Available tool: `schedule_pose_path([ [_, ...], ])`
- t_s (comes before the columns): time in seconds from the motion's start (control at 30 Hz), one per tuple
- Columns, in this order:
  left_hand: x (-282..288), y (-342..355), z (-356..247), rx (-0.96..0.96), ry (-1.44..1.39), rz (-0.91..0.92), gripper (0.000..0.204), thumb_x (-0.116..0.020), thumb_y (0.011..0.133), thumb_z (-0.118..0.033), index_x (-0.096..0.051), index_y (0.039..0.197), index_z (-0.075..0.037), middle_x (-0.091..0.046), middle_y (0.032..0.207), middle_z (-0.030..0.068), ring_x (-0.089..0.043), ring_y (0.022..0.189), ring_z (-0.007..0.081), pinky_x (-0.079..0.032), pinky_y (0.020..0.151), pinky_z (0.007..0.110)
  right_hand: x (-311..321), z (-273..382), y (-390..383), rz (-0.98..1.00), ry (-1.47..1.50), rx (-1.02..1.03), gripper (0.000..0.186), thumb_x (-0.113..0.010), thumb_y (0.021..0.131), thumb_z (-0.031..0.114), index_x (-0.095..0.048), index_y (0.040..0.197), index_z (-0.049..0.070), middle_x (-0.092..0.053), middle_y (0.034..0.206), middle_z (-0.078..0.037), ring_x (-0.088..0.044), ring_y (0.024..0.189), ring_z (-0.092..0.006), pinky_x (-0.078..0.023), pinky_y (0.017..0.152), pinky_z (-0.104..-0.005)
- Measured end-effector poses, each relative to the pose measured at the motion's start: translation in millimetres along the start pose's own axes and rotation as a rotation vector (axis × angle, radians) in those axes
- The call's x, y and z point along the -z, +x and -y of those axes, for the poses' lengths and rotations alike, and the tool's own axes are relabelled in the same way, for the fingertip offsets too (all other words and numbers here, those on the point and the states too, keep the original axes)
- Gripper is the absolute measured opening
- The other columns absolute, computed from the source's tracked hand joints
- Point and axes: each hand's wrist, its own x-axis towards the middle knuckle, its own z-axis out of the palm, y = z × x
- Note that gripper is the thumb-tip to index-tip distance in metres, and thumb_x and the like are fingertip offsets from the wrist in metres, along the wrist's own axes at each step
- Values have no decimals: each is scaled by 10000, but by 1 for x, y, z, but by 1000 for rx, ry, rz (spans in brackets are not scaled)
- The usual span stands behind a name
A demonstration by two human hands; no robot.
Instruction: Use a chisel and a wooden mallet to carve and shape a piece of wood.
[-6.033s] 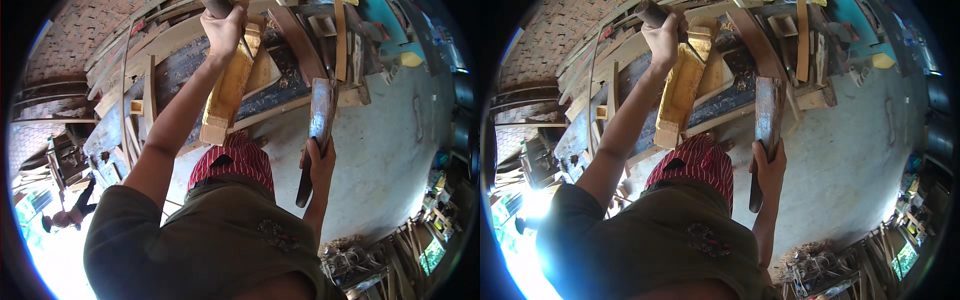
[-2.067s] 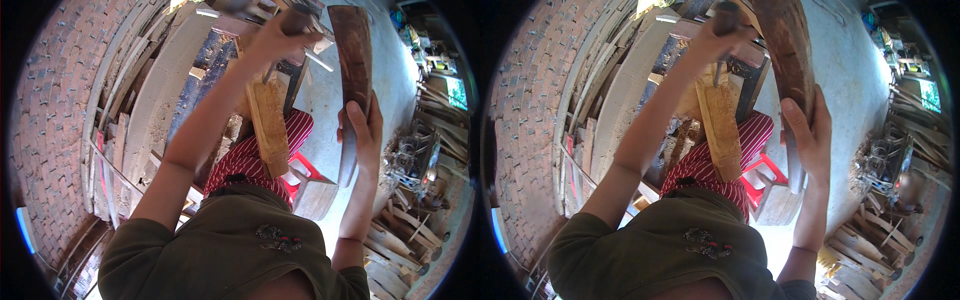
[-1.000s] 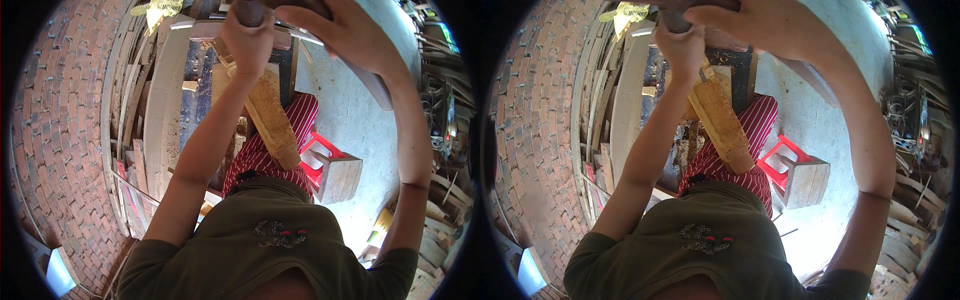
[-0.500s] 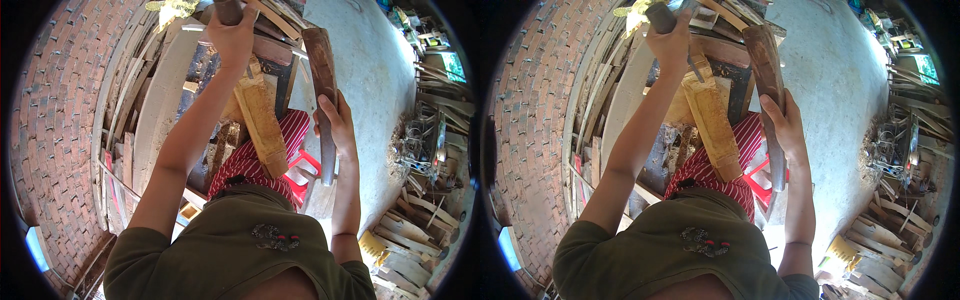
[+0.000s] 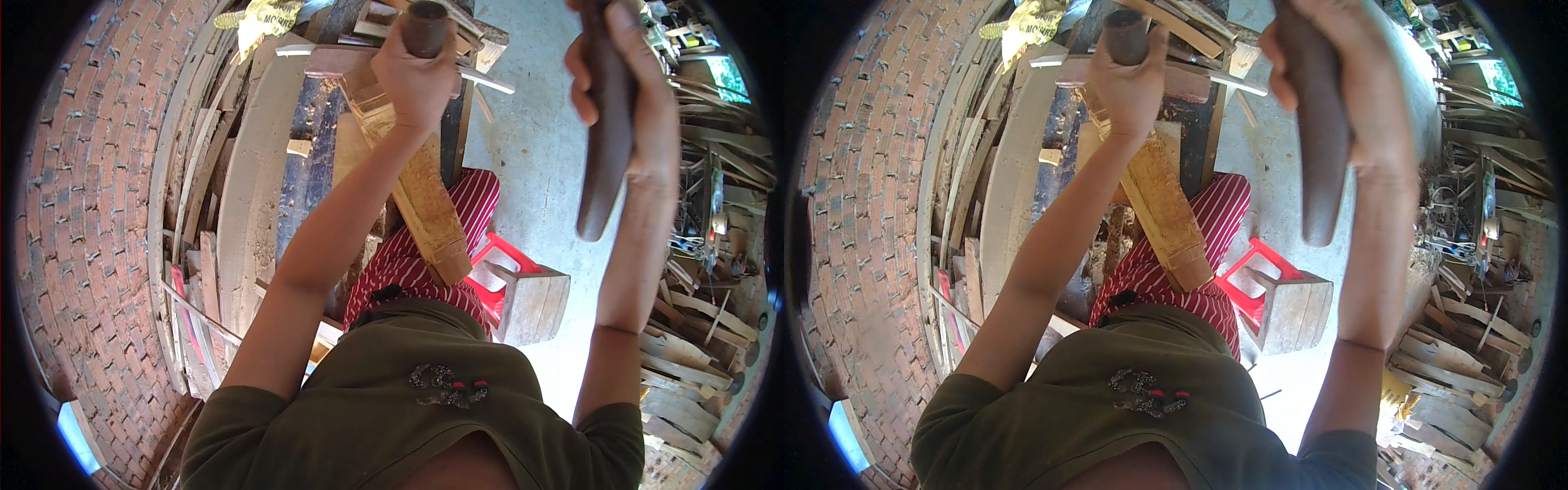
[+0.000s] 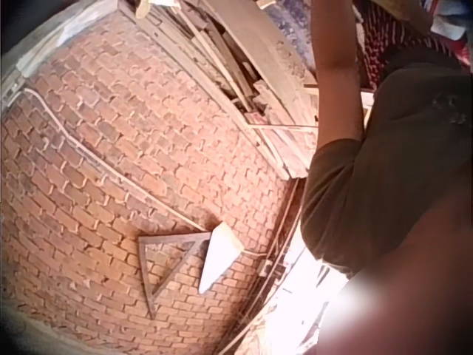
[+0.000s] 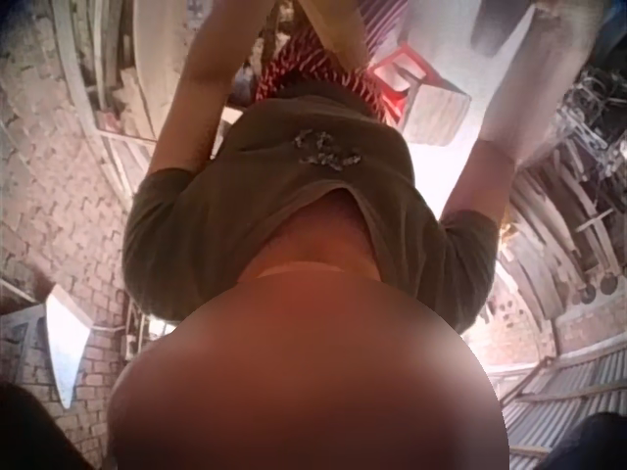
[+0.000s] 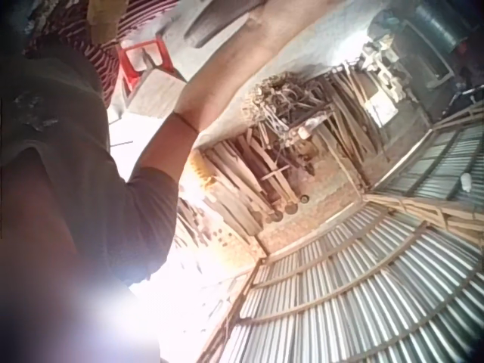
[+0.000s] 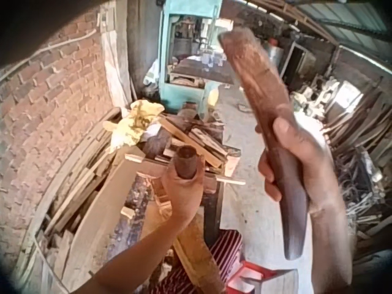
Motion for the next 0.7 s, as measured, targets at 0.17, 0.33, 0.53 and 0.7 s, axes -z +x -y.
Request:
schedule_pose_path([
  [0.17,-19,-18,0,-28,36,44,303,-828,667,-141,-655,903,-65,-699,732,113,-707,664,294,-535,617,353,42,6,22,49,-498,77,546,-592,969,473,-538,1184,-26,-527,605,-33,-486,411,-93,-389,366,-216],
  [0.33,-2,-7,10,-58,10,-34,246,-819,714,-131,-629,852,-58,-674,676,98,-678,582,255,-512,560,330,32,-24,26,471,-885,16,489,-602,978,449,-589,1254,46,-504,651,18,-457,466,-61,-358,418,-208],
  [0.53,-4,-10,8,-56,-112,14,211,-776,785,-64,-673,962,-14,-706,798,53,-659,713,113,-514,668,261,4,-7,19,540,-821,-7,497,-610,980,432,-532,1128,-37,-526,622,-31,-506,448,-102,-402,396,-235],
  [0.7,28,1,18,59,39,17,143,-749,838,-67,-609,823,-42,-624,662,17,-573,547,103,-465,529,284,31,-58,-5,442,-582,8,486,-669,938,439,-556,1134,9,-565,658,-25,-504,455,-88,-400,416,-227],
])
